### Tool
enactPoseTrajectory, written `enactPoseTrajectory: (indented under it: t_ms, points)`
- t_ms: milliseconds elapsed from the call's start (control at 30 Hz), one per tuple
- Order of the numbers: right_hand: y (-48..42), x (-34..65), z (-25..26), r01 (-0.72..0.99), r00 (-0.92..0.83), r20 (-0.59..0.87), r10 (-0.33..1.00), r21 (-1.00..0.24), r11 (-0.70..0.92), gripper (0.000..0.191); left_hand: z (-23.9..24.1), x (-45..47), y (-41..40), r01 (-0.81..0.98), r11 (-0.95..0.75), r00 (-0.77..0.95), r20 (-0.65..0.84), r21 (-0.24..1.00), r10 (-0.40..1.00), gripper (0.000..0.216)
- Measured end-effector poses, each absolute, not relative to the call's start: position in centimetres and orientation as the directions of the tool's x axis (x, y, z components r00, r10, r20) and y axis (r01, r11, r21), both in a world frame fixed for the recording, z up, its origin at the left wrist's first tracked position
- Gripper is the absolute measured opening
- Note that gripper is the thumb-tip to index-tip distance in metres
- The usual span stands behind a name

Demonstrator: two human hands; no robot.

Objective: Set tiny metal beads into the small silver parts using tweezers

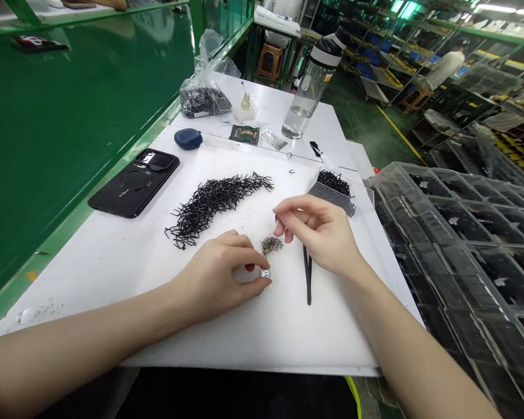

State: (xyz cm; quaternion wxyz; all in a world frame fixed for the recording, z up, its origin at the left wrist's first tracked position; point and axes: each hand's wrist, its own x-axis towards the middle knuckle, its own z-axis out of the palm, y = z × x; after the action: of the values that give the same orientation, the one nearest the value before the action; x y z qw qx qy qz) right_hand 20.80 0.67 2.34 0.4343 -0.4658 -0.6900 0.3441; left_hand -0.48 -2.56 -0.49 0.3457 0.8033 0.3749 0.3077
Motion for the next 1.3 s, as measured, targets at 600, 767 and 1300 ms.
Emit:
enactPoseTrajectory:
  t_ms: [600,767,1300]
  points:
    - [-0.5,21.5,2.0,0.072,-0.152,0.275,0.950,-0.955,0.288,0.017,1.9,-1.0,-1.6,0.154,0.020,0.232,-0.055,0.988,0.971,0.013]
    - [-0.8,21.2,2.2,0.146,-0.071,0.232,0.970,-0.960,0.240,0.019,1.8,-1.0,-1.7,-0.058,0.121,0.263,-0.102,0.991,0.959,0.025]
    - [-1.9,20.9,2.5,0.130,-0.182,0.384,0.905,-0.903,0.410,0.032,1.2,-1.3,-1.0,-0.178,0.294,0.436,-0.193,0.939,0.879,0.018]
